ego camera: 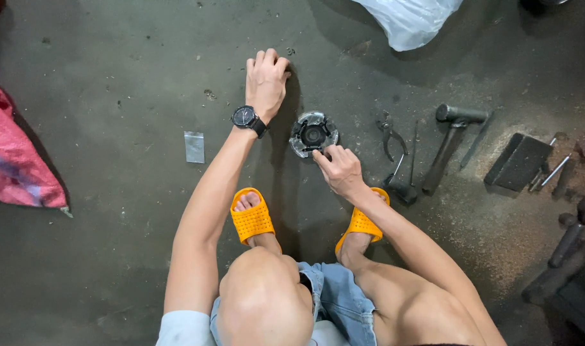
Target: The person assembles a mechanical part on the floor by hand, attaching curved metal pieces to a central hub and securing them with small fasteners. They use pliers to adjust components and a screwdriver to tighten screws, working methodically on the single assembly.
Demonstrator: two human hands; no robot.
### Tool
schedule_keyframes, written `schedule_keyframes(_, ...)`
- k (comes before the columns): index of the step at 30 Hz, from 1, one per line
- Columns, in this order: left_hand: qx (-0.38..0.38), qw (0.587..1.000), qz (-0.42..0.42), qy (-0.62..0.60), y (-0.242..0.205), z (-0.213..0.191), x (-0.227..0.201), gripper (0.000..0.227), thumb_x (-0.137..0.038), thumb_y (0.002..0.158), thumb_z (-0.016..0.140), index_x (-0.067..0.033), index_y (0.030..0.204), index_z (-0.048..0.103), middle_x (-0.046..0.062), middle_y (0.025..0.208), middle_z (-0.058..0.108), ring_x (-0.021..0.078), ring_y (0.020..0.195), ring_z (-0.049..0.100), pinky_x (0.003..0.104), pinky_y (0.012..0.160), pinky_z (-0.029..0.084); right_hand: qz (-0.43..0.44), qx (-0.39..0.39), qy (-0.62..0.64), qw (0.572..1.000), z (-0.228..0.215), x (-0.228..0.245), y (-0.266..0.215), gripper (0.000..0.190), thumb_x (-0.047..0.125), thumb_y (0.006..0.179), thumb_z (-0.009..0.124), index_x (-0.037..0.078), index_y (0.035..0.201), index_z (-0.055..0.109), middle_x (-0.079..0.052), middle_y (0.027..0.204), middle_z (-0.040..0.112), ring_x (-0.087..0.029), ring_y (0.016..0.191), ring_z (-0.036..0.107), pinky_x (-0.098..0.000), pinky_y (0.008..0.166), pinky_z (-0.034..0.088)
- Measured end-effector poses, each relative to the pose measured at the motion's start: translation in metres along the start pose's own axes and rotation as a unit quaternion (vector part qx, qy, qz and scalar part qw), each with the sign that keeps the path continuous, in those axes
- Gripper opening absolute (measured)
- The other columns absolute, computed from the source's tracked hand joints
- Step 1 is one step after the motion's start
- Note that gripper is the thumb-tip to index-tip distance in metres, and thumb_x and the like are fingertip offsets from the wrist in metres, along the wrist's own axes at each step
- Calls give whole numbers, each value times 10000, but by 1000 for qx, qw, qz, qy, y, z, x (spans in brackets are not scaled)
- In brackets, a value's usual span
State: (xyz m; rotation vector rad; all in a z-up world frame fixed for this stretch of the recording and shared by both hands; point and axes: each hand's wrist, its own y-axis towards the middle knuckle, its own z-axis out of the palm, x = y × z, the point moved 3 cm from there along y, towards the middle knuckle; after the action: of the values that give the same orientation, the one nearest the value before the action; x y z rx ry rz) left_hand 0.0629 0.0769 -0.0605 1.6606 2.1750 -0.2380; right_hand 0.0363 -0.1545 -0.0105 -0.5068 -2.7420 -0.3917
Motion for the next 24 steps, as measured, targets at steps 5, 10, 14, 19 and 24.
schedule_keyframes(5, 31, 999, 23, -21, -7, -9, -18, 126, -31, 749, 593, -70, 805, 487, 107, 815, 497, 272, 715, 440, 370, 616, 346, 92, 35, 165, 981, -15, 1, 1, 238, 57, 851, 640, 17, 1076, 573, -107, 835, 534, -209, 646, 535, -298, 574, 458)
schedule_keyframes(10, 54, 924, -88, -368, -64, -31, -60, 130, -62, 733, 662, -98, 798, 556, 63, 647, 557, 274, 618, 587, 344, 580, 445, 207, -57, 297, 930, -38, -6, 17, 202, 32, 844, 639, 36, 1046, 629, -94, 820, 587, -260, 659, 611, -316, 524, 494)
schedule_keyframes(14, 100, 810, -261, -516, -130, -23, -76, 193, -49, 702, 700, -98, 851, 588, 41, 667, 651, 114, 604, 607, 243, 589, 470, 210, -17, 451, 868, -20, 5, 15, 289, 34, 794, 686, 61, 1079, 646, -104, 861, 643, -195, 715, 645, -298, 586, 523)
schedule_keyframes(19, 74, 618, -384, -682, -182, 0, -74, 202, 10, 749, 678, -12, 921, 574, 109, 762, 690, 117, 642, 656, 213, 625, 534, 187, 28, 472, 861, -13, 19, 21, 121, 33, 764, 710, 70, 879, 715, -64, 793, 650, -145, 680, 634, -255, 579, 508)
schedule_keyframes(24, 50, 517, -434, -736, -180, -29, -79, 230, -17, 801, 658, -3, 1012, 568, 142, 890, 689, 185, 755, 688, 238, 695, 551, 125, 102, 455, 876, -23, 20, 44, 119, -64, 758, 659, -5, 860, 676, -157, 726, 631, -270, 660, 643, -348, 584, 523)
